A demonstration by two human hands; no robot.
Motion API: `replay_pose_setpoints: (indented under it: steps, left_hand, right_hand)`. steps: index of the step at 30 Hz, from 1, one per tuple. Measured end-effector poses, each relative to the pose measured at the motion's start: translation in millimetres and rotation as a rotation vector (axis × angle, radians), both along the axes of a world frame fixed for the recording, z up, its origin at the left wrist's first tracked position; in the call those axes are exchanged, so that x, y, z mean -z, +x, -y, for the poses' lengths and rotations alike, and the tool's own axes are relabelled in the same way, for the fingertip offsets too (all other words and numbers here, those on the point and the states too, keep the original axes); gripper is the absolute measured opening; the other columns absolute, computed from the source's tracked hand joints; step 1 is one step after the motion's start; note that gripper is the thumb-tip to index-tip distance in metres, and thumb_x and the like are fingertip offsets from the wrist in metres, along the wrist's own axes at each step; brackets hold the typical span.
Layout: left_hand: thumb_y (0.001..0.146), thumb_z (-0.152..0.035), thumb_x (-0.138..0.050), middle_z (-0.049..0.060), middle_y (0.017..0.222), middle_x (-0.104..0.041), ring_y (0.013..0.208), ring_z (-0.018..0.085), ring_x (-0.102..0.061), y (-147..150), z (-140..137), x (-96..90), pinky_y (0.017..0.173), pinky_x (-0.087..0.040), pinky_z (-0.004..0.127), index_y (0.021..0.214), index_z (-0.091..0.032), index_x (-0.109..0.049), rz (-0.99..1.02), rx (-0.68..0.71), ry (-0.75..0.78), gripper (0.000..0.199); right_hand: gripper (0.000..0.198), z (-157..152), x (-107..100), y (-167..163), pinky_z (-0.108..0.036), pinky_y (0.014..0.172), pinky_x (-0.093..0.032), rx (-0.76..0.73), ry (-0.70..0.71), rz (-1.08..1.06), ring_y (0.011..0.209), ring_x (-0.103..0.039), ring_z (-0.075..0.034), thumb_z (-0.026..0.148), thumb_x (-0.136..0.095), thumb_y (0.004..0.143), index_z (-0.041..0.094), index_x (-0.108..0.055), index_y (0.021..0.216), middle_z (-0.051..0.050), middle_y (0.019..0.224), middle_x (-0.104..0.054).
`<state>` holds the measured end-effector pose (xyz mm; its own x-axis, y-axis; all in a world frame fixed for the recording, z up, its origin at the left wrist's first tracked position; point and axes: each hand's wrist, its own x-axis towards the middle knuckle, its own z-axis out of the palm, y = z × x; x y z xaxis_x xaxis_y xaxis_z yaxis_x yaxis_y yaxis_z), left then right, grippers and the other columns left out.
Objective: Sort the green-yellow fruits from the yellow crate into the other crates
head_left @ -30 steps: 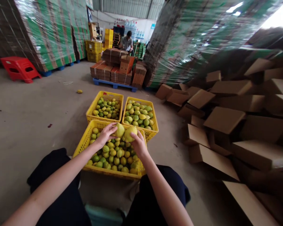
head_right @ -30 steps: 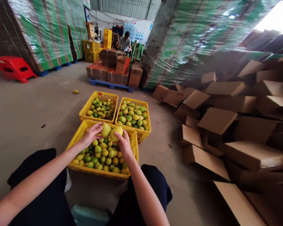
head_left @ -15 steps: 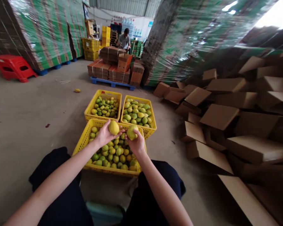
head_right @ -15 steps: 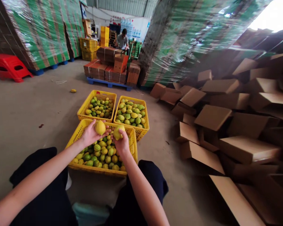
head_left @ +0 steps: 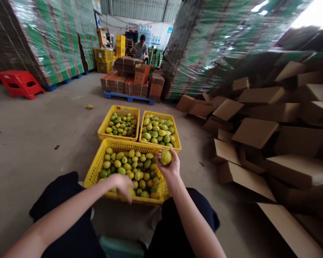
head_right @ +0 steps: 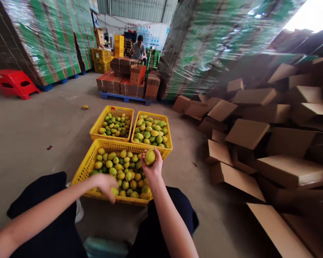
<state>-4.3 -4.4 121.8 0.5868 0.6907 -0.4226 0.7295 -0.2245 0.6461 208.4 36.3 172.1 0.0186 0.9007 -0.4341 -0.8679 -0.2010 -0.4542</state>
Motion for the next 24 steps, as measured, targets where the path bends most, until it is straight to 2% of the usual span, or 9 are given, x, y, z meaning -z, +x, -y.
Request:
replay_pose_setpoints:
  steps: [1,3,5,7,11,17,19,22,24]
  left_hand:
    - [0.061,-0.057,-0.078,0.009,0.092,-0.076,0.084,0.031,-0.071,-15,-20,-11.9,0.077,-0.056,0.042,0.095,-0.024,-0.073,0.001,-0.071,0.066,0.047]
    - [0.085,-0.056,-0.056,0.015,0.123,-0.068,0.108,0.03,-0.067,-45,-54,-32.5,0.09,-0.053,0.041,0.123,-0.018,-0.061,0.022,-0.516,0.386,0.054]
    - [0.092,-0.044,-0.05,0.022,0.137,-0.058,0.121,0.031,-0.061,-70,-73,-42.4,0.097,-0.05,0.042,0.134,-0.012,-0.05,-0.034,-0.828,0.575,0.053]
    - [0.092,-0.033,-0.049,0.022,0.132,-0.061,0.118,0.03,-0.063,-82,-77,-40.7,0.097,-0.05,0.04,0.132,-0.009,-0.051,-0.079,-0.933,0.592,0.046]
    - [0.091,-0.02,-0.045,0.012,0.115,-0.072,0.103,0.022,-0.069,-72,-56,-24.3,0.094,-0.051,0.032,0.117,-0.016,-0.062,-0.085,-0.72,0.537,0.032]
    - [0.085,-0.033,-0.057,0.012,0.121,-0.071,0.112,0.029,-0.066,-60,-13,-16.1,0.095,-0.049,0.036,0.115,-0.021,-0.069,-0.238,0.014,0.144,0.034]
    - [0.084,-0.036,-0.058,0.018,0.123,-0.07,0.111,0.034,-0.066,-66,-5,-13.3,0.093,-0.05,0.04,0.118,-0.017,-0.069,-0.411,0.072,0.053,0.04]
    - [0.089,-0.035,-0.05,0.023,0.122,-0.068,0.11,0.037,-0.067,-76,1,-7.4,0.092,-0.05,0.043,0.123,-0.012,-0.066,-0.536,0.045,0.134,0.044]
    - [0.091,-0.034,-0.047,0.022,0.124,-0.067,0.111,0.035,-0.067,-83,2,-3.8,0.093,-0.049,0.043,0.128,-0.013,-0.064,-0.499,0.025,0.213,0.046]
  right_hand:
    - [0.009,2,-1,0,-0.028,0.046,-0.051,-0.016,0.005,-0.002,0.057,-0.058,-0.016,0.03,-0.062,0.079,0.022,-0.061,0.085,-0.003,0.072,-0.064]
    - [0.01,5,-3,0,-0.027,0.045,-0.05,-0.04,0.011,-0.01,0.057,-0.058,-0.016,0.03,-0.062,0.079,0.022,-0.061,0.084,-0.003,0.071,-0.064]
    - [0.009,5,-3,0,-0.025,0.045,-0.05,-0.045,0.002,-0.021,0.057,-0.058,-0.015,0.029,-0.062,0.08,0.021,-0.06,0.084,-0.003,0.07,-0.063]
    - [0.01,4,-2,0,-0.025,0.045,-0.05,-0.046,-0.016,-0.015,0.057,-0.058,-0.015,0.03,-0.061,0.081,0.02,-0.06,0.083,-0.003,0.069,-0.064]
    - [0.016,0,12,-9,-0.023,0.045,-0.05,-0.119,-0.053,0.155,0.055,-0.06,-0.014,0.032,-0.068,0.077,0.019,-0.059,0.081,-0.002,0.067,-0.066]
    - [0.022,34,56,-50,-0.022,0.041,-0.049,-0.541,0.044,0.496,0.049,-0.06,-0.012,0.029,-0.081,0.066,0.02,-0.063,0.074,0.002,0.063,-0.068]
    - [0.022,57,70,-59,-0.023,0.035,-0.046,-0.747,0.012,0.508,0.043,-0.059,-0.014,0.024,-0.085,0.06,0.019,-0.065,0.069,0.0,0.058,-0.068]
    - [0.022,85,84,-58,-0.024,0.03,-0.043,-1.142,0.013,0.543,0.037,-0.058,-0.015,0.03,-0.085,0.06,0.019,-0.067,0.064,-0.002,0.053,-0.067]
    - [0.024,89,90,-51,-0.025,0.03,-0.044,-1.119,0.11,0.647,0.035,-0.057,-0.016,0.032,-0.086,0.059,0.019,-0.065,0.062,0.0,0.049,-0.065]
